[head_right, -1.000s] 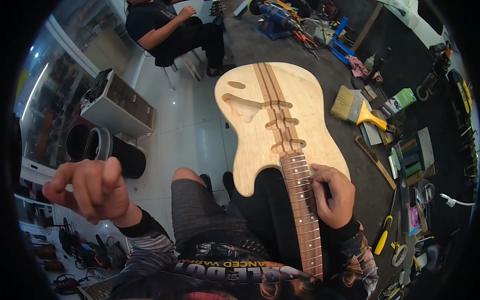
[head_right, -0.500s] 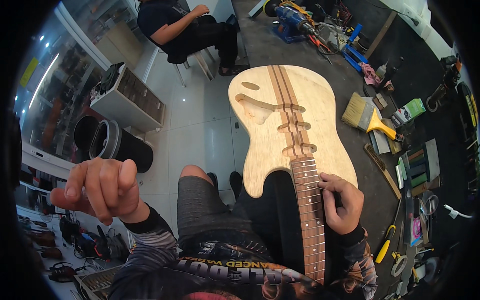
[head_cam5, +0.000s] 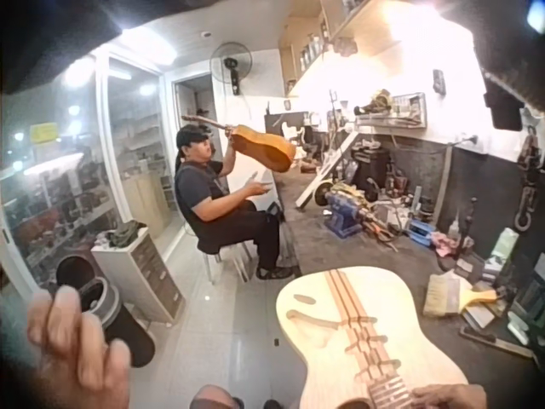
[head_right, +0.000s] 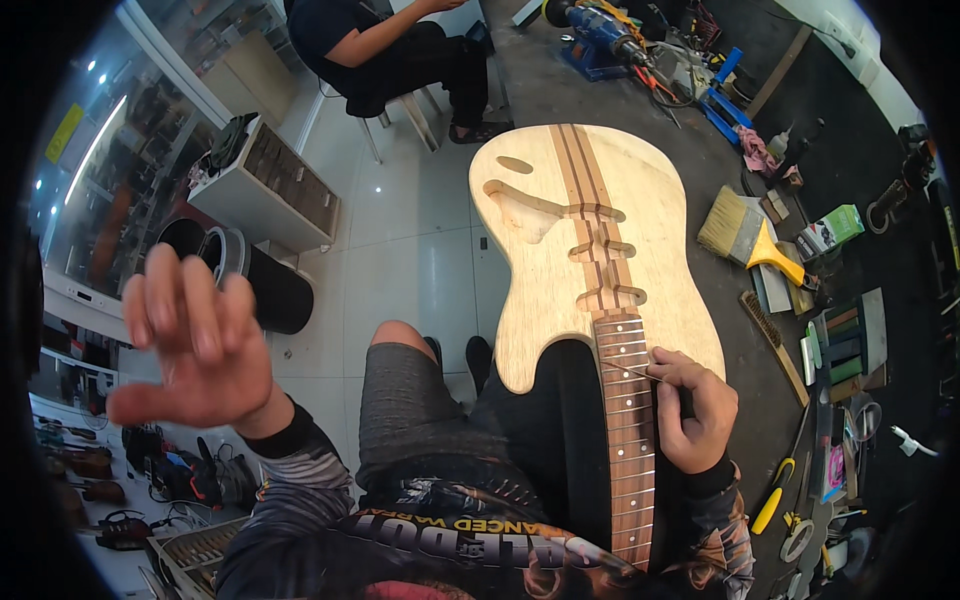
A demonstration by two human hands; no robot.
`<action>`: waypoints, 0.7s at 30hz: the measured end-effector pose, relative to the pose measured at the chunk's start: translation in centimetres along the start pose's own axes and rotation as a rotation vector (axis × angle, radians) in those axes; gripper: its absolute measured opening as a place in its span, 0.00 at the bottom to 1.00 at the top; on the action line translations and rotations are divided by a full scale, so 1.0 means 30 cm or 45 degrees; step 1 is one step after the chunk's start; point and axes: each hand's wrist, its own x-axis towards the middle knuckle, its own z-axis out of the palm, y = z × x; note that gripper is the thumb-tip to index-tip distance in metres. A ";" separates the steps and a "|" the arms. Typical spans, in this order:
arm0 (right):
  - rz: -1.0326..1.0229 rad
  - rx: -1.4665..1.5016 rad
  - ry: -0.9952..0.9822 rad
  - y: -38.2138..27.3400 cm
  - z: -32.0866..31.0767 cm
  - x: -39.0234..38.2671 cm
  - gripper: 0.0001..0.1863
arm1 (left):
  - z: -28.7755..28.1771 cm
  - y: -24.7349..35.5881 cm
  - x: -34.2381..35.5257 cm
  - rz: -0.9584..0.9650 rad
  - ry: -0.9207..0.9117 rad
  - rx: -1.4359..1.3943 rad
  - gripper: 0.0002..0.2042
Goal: The person cleans the unfinished wooden guitar body with a brush, then inserts thin metal fret wires into the slots on the fretboard by hand, and uses a yellow-handled file to smooth the edges of the frets.
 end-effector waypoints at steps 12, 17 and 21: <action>0.040 0.020 -0.006 -0.007 0.008 0.004 0.06 | -0.277 -0.065 0.074 0.486 -0.224 2.660 0.24; 0.028 0.052 -0.012 0.000 -0.002 0.008 0.06 | -0.526 -0.095 0.160 0.135 0.065 2.831 0.26; 0.046 0.077 0.020 0.012 0.008 0.002 0.06 | -0.533 -0.136 0.122 0.052 0.069 2.809 0.20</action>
